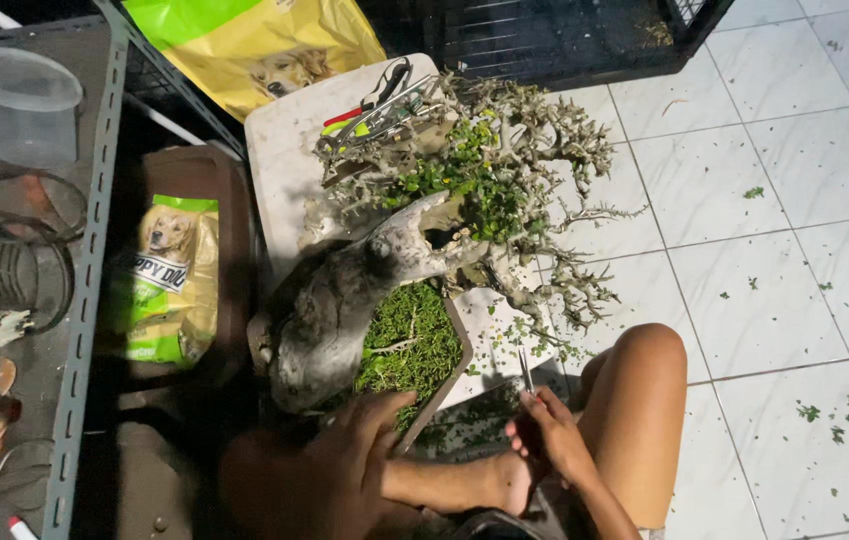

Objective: The person prunes a bonsai tree by hand and using shears, clipping small branches and leaves while sitting on the floor.

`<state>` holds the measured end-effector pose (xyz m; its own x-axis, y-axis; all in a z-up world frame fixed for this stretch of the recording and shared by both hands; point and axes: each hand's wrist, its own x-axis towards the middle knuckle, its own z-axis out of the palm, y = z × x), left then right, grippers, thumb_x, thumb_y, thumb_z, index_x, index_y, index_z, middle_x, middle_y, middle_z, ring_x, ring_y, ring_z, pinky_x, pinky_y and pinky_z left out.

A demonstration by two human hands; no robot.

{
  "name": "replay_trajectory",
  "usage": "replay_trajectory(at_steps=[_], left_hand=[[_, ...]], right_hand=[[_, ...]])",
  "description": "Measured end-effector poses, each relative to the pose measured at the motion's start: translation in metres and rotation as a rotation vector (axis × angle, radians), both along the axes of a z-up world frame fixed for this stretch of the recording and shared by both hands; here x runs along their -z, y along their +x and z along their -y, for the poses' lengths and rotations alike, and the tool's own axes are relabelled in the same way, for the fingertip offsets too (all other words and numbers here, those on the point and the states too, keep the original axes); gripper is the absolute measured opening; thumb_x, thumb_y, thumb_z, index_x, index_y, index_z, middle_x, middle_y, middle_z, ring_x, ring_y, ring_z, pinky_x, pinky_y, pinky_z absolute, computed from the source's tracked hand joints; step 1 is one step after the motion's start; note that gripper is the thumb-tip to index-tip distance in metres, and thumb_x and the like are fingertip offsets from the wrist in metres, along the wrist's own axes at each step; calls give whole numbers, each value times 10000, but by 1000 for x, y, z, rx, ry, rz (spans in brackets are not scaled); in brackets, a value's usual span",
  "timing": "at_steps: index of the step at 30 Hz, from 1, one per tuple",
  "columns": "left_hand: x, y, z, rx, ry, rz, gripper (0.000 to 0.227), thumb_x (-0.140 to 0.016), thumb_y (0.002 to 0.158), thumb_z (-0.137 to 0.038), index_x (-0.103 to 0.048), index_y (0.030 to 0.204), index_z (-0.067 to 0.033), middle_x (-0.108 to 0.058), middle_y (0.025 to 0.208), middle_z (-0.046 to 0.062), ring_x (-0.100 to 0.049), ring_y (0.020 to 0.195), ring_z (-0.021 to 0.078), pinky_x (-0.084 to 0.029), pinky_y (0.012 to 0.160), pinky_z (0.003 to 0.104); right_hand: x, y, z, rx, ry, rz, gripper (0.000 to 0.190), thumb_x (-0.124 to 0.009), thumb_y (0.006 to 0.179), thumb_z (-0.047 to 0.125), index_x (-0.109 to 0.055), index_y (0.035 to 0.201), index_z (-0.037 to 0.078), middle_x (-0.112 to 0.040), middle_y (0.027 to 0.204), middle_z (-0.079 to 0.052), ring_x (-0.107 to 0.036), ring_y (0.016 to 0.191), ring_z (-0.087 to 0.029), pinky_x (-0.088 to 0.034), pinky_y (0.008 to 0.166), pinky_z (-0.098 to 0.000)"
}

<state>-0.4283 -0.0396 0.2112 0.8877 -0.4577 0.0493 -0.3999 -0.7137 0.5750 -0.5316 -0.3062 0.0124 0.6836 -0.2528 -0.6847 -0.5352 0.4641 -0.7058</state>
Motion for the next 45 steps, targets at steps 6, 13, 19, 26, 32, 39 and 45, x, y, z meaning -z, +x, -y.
replay_trajectory(at_steps=[6, 13, 19, 26, 32, 39, 45], left_hand=[[-80, 101, 95, 454, -210, 584, 162, -607, 990, -63, -617, 1132, -140, -679, 1215, 53, -624, 1163, 289, -374, 920, 435], [-60, 170, 125, 629, -72, 597, 309, -807, 938, -217, -719, 1205, -89, -748, 1098, 70, -688, 1033, 305, -461, 967, 596], [-65, 184, 134, 772, -36, 584, 384, -861, 920, -238, -714, 1241, -88, -760, 1009, 71, -740, 727, 252, -604, 826, 561], [-66, 204, 135, 884, -178, 245, 154, -674, 1011, -197, -712, 1077, -63, -693, 902, 28, -596, 563, 150, -489, 443, 314], [-58, 206, 134, 849, -250, 182, 93, -707, 978, -120, -717, 1006, -32, -709, 920, 84, -689, 767, 275, -534, 712, 423], [-56, 205, 135, 827, -257, 247, 76, -718, 980, -163, -696, 947, -99, -667, 876, 20, -649, 659, 220, -477, 561, 384], [-49, 204, 136, 851, -286, 281, 99, -752, 954, -150, -682, 954, -81, -679, 886, 67, -664, 677, 287, -490, 586, 430]], right_hand=[[33, -54, 22, -37, 4, 108, 231, -580, 1052, 191, -583, 922, 0, -729, 703, -277, -664, 521, -320, -525, 439, -373], [-23, -78, 53, -128, 44, 30, 479, -543, 991, 245, -768, 1273, -71, -831, 1003, -229, -763, 953, -311, -549, 870, -361], [-142, -45, 42, -268, -122, 108, 563, -562, 955, 294, -679, 1470, 100, -714, 1544, -32, -600, 1415, -131, -347, 1232, -318], [-204, 29, 1, -68, -94, 501, 500, -463, 1073, 280, -669, 1280, -127, -767, 861, -265, -732, 670, -297, -614, 575, -383], [-195, 76, -29, 46, -83, 583, 445, -467, 1082, 281, -642, 1217, -105, -679, 746, -234, -644, 541, -266, -580, 481, -344], [-207, 90, -47, 124, -172, 571, 433, -437, 1092, 303, -638, 1129, -80, -680, 766, -196, -646, 576, -264, -583, 522, -357], [-199, 88, -49, 172, -121, 599, 438, -447, 1089, 287, -624, 1179, -103, -669, 765, -234, -628, 549, -287, -572, 501, -362]])
